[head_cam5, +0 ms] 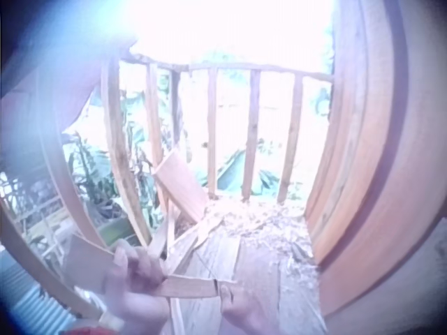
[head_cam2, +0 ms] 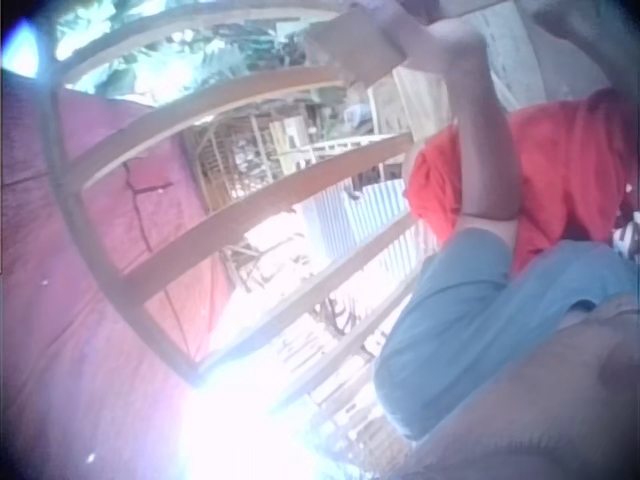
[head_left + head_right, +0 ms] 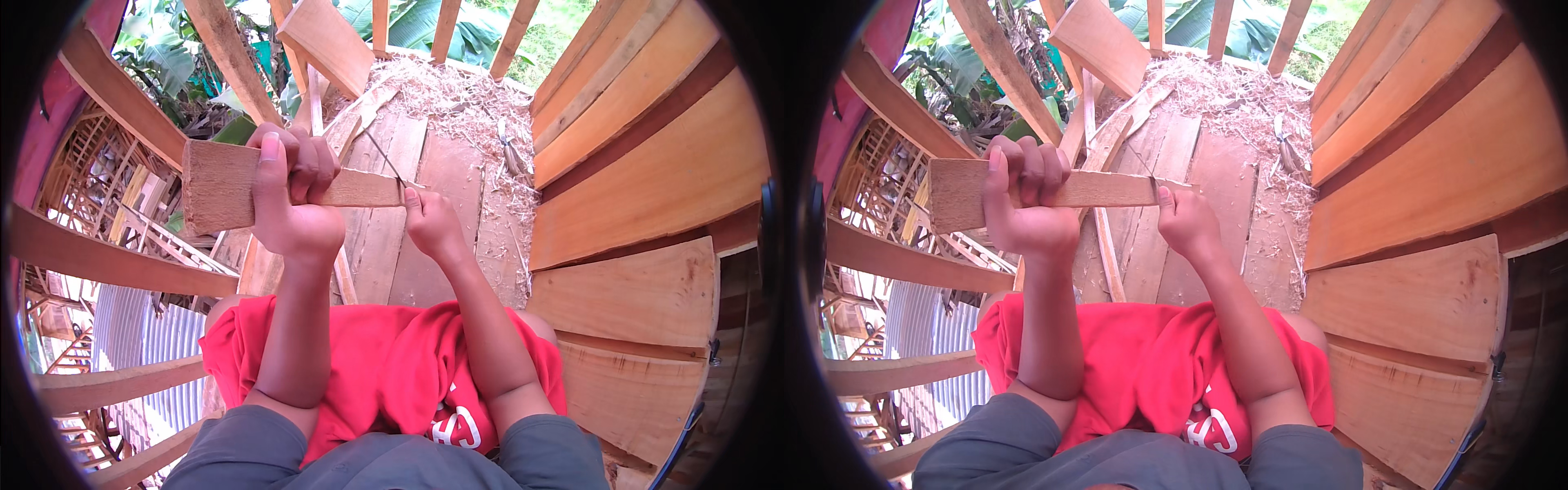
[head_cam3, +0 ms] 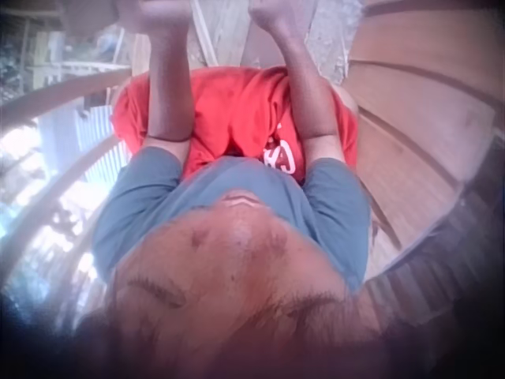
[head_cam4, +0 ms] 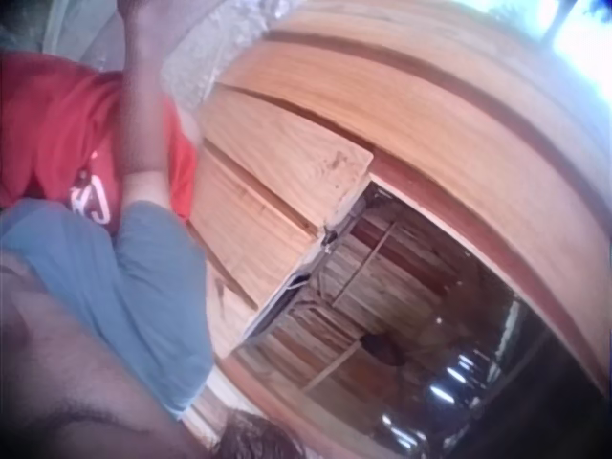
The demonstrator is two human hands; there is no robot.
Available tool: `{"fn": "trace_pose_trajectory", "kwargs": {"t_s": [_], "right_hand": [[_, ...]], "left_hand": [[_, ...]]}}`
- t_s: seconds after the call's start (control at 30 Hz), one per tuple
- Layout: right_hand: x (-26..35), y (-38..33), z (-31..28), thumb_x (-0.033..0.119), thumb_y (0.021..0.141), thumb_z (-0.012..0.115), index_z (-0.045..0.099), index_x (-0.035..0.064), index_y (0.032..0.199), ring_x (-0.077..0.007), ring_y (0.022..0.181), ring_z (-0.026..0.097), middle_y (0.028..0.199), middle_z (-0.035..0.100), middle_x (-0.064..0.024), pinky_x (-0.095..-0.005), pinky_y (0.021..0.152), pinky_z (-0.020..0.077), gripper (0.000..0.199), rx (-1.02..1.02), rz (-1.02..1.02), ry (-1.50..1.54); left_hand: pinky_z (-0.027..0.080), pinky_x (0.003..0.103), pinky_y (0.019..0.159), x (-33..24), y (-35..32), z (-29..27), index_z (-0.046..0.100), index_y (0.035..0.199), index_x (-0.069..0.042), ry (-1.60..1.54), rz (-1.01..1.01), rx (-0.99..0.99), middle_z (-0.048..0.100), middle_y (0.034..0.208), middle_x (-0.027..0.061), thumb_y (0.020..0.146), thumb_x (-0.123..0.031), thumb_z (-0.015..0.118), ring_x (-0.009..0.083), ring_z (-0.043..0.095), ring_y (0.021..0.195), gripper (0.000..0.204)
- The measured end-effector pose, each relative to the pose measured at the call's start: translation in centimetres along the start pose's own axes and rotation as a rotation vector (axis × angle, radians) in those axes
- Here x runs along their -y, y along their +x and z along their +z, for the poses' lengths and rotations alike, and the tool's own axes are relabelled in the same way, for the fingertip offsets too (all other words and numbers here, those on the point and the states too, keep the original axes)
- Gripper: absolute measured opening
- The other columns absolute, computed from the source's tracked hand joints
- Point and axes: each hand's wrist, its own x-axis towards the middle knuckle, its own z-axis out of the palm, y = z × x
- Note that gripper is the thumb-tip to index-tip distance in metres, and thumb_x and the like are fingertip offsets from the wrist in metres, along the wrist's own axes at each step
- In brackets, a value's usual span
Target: The person carves a small rectangular piece of wood using a knife, holding the wood in their left hand and shaving off thin strips with their right hand. The person sits on a wooden floor structure, likely a raised platform or deck, while performing the task.
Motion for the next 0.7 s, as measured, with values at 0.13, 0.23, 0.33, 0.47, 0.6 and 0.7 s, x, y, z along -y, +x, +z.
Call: {"fn": "trace_pose_trajectory", "kwargs": {"t_s": [0.13, 0.23, 0.33, 0.47, 0.6, 0.7], "right_hand": [[4.0, -0.9, -1.6, 0.037, 0.098, 0.044, 0.062, 0.0001, 0.075, -0.0421, 0.068, 0.061, 0.068, 0.061, -0.0237, -0.0497, 0.062, 0.0457, 0.047, -0.047, -0.064, 0.006], [0.5, 0.0, -0.4, 0.038, 0.097, 0.044, 0.064, 0.0005, 0.078, -0.0428, 0.073, 0.063, 0.071, 0.064, -0.0230, -0.0503, 0.067, 0.0481, 0.046, -0.049, -0.061, -0.007], [3.0, -0.1, -1.3, 0.037, 0.097, 0.044, 0.065, 0.0008, 0.081, -0.0430, 0.076, 0.063, 0.072, 0.064, -0.0228, -0.0502, 0.068, 0.0487, 0.045, -0.042, -0.025, -0.080], [2.7, -0.6, -1.2, 0.037, 0.097, 0.044, 0.065, 0.0008, 0.082, -0.0434, 0.074, 0.063, 0.070, 0.063, -0.0233, -0.0507, 0.067, 0.0482, 0.044, -0.025, -0.089, -0.057], [1.6, 0.3, -0.7, 0.037, 0.098, 0.044, 0.065, 0.0007, 0.083, -0.0437, 0.073, 0.062, 0.069, 0.062, -0.0243, -0.0505, 0.066, 0.0483, 0.045, -0.068, -0.061, -0.156], [2.1, -0.3, -1.1, 0.036, 0.098, 0.044, 0.065, 0.0009, 0.083, -0.0439, 0.071, 0.062, 0.066, 0.060, -0.0249, -0.0501, 0.064, 0.0474, 0.043, -0.032, -0.079, 0.013]], "left_hand": [[0.020, 0.027, 0.053, -0.1, 0.2, -0.9, 0.029, 0.069, -0.015, 0.031, 0.028, -0.024, 0.021, 0.058, -0.0043, 0.091, -0.031, 0.048, 0.0077, 0.018, 0.050, 0.033], [0.020, 0.027, 0.053, 0.0, -0.2, 0.4, 0.029, 0.069, -0.015, 0.006, 0.018, 0.014, 0.021, 0.058, -0.0043, 0.091, -0.031, 0.048, 0.0078, 0.018, 0.051, 0.033], [0.020, 0.027, 0.053, -0.3, 0.2, -0.3, 0.029, 0.069, -0.015, 0.046, 0.006, -0.035, 0.021, 0.058, -0.0043, 0.091, -0.031, 0.049, 0.0080, 0.018, 0.051, 0.033], [0.020, 0.027, 0.053, -0.2, -0.1, -0.5, 0.029, 0.069, -0.015, 0.024, 0.020, -0.011, 0.020, 0.058, -0.0043, 0.091, -0.031, 0.049, 0.0081, 0.018, 0.052, 0.033], [0.020, 0.027, 0.053, -0.2, 0.3, -0.1, 0.029, 0.069, -0.015, 0.037, 0.027, -0.024, 0.020, 0.058, -0.0043, 0.091, -0.031, 0.049, 0.0081, 0.018, 0.052, 0.033], [0.020, 0.027, 0.053, -0.2, 0.0, -0.5, 0.029, 0.069, -0.015, 0.033, 0.027, -0.004, 0.020, 0.058, -0.0042, 0.091, -0.031, 0.048, 0.0080, 0.018, 0.052, 0.033]]}}
